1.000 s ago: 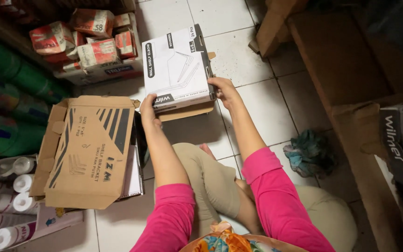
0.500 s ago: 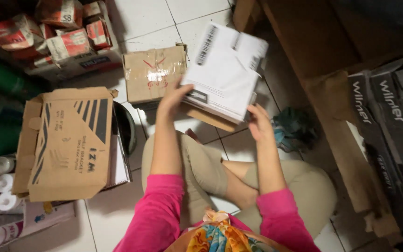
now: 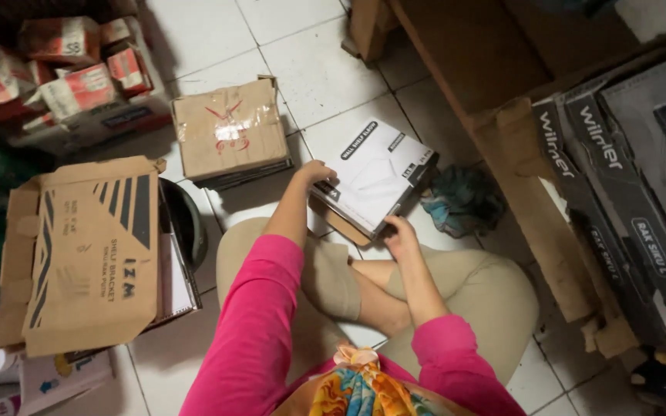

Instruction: The person sits on the floor and packs small white boxes into larger brown shipping boxes. They open the small boxes, place them inside the larger boxes, and stack the filled boxes on a nearby shelf.

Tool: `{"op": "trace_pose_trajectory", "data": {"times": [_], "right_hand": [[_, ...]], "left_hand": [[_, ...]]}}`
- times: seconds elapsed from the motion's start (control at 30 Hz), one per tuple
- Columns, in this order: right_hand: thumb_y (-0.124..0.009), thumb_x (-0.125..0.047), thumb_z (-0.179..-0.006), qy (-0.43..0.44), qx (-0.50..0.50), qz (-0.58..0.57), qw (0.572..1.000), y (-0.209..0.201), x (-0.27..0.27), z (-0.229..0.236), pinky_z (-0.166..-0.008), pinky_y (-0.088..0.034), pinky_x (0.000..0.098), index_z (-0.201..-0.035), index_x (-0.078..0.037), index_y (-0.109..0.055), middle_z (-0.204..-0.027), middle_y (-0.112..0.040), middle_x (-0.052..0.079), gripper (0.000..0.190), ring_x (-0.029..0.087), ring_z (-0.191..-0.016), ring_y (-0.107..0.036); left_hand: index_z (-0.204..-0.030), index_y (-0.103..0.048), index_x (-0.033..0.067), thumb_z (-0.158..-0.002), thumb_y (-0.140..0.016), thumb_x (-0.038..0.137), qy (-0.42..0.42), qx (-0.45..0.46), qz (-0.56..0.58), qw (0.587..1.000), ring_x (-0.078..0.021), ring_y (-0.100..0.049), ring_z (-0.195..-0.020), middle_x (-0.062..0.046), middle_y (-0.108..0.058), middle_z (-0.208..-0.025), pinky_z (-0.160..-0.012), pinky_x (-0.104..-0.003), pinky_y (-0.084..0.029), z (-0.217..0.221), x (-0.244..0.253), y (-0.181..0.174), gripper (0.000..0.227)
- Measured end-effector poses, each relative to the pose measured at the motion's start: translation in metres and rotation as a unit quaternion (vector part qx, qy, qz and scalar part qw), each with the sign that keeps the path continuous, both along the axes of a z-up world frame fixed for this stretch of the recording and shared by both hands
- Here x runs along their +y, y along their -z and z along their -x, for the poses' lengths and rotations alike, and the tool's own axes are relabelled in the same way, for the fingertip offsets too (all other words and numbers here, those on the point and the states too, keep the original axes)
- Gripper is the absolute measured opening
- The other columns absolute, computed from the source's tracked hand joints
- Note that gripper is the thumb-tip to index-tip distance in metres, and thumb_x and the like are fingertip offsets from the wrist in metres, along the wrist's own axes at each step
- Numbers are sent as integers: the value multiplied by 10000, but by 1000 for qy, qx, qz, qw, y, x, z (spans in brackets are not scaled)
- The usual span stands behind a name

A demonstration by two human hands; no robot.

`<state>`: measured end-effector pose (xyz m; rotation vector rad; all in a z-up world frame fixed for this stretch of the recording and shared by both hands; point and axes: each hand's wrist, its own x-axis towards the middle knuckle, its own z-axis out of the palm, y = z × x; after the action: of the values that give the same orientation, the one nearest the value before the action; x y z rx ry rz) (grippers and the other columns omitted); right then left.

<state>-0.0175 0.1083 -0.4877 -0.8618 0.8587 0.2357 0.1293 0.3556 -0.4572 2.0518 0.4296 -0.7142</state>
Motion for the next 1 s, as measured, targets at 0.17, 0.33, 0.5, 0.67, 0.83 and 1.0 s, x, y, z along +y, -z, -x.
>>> {"op": "trace_pose_trajectory", "data": {"times": [0.17,0.33,0.5,0.67,0.83,1.0], "right_hand": [[-836,-84,-637,-41,10,89,995,-35,22,4,-941,-348,491,-1053,-91,-453,-1194,-477,179,566,337,-1164,-452],[-850,-510,-569,-145,78,495,853,-53,-17,-49,-996,-277,500,-1331,-184,-367,-1252,-512,162,959,368,-1205,-458],[-763,-350,-763,-181,-136,694,684,-79,-52,-129,-1029,-236,613,-1346,-80,-395,-1331,-370,264,741,480,-1247,-336],[-698,-414,-817,-340,-121,673,645,-15,-83,-147,-945,-419,471,-1233,-20,-520,-1172,-552,205,600,373,-1138,-514],[-717,-497,-743,-413,-31,654,633,-36,-104,-98,-890,-477,449,-1156,4,-583,-1119,-611,216,663,355,-1094,-560],[-794,-411,-631,-562,68,571,594,-132,-70,-39,-952,-449,453,-1161,120,-569,-1215,-565,268,784,351,-1187,-505]], "left_hand": [[-1310,-465,97,-580,-758,480,66,-55,-95,992,-344,-458,-1217,-176,-482,-1297,-929,-502,-431,20,-13,-40,875],[-1472,-33,161,-651,-771,516,-20,17,-110,994,-429,-251,-1320,-215,-94,-1501,-971,-607,-332,62,-36,-108,1159],[-1115,-418,61,-500,-726,92,-495,20,121,860,-321,-590,-793,-182,-459,-1096,-577,-371,-505,123,-58,-132,688],[-1443,-28,140,-680,-732,217,-436,48,160,884,-456,-293,-1276,-270,-252,-1342,-992,-561,-328,85,-65,-29,1041],[-1467,-81,128,-715,-732,322,-317,-3,99,943,-434,-200,-1364,-302,-268,-1426,-1107,-512,-67,73,-57,-67,1013],[-1430,-296,56,-692,-732,330,-151,-65,146,975,-413,-359,-1308,-274,-402,-1380,-1084,-481,-294,51,-51,-96,900]]}}
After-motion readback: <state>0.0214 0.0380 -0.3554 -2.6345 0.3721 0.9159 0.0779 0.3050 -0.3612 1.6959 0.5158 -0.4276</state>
